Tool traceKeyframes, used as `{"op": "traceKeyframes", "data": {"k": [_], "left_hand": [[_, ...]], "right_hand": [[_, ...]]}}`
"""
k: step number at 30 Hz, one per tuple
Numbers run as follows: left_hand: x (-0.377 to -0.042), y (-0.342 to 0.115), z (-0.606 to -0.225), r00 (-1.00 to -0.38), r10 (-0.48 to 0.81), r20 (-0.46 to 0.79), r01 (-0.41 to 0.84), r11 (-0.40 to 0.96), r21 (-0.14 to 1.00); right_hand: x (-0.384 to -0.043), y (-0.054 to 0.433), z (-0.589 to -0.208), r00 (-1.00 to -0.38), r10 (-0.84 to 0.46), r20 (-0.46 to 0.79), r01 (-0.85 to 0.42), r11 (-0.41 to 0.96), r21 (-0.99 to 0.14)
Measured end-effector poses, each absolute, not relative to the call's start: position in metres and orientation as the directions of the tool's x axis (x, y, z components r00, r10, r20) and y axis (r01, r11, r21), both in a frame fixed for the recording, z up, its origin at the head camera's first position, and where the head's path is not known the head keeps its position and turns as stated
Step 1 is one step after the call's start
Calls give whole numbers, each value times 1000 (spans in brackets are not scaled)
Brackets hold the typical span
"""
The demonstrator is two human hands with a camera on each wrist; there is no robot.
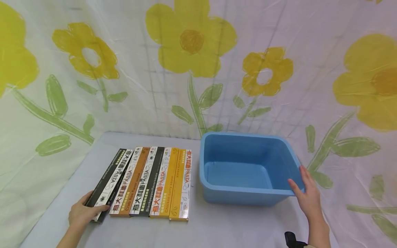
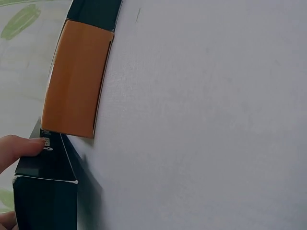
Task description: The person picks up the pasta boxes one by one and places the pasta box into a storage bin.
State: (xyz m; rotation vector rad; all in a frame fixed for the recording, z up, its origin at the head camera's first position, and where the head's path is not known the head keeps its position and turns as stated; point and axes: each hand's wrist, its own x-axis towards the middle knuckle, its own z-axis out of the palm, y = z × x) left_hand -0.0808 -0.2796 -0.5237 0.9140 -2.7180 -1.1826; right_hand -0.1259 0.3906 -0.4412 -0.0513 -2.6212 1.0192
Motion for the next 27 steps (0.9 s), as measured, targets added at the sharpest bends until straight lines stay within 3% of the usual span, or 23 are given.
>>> {"op": "traceKeyframes", "data": {"k": [12, 27], "left_hand": [[-85, -276, -506, -814, -559, -159, -476, 487, 732], [-86, -248, -460, -878, -464, -119, -362, 478, 800]], "right_hand": [[-126, 392, -443, -947, 152, 282, -76, 749, -659], [-129, 398, -439, -965, 87, 247, -85, 790, -608]]}}
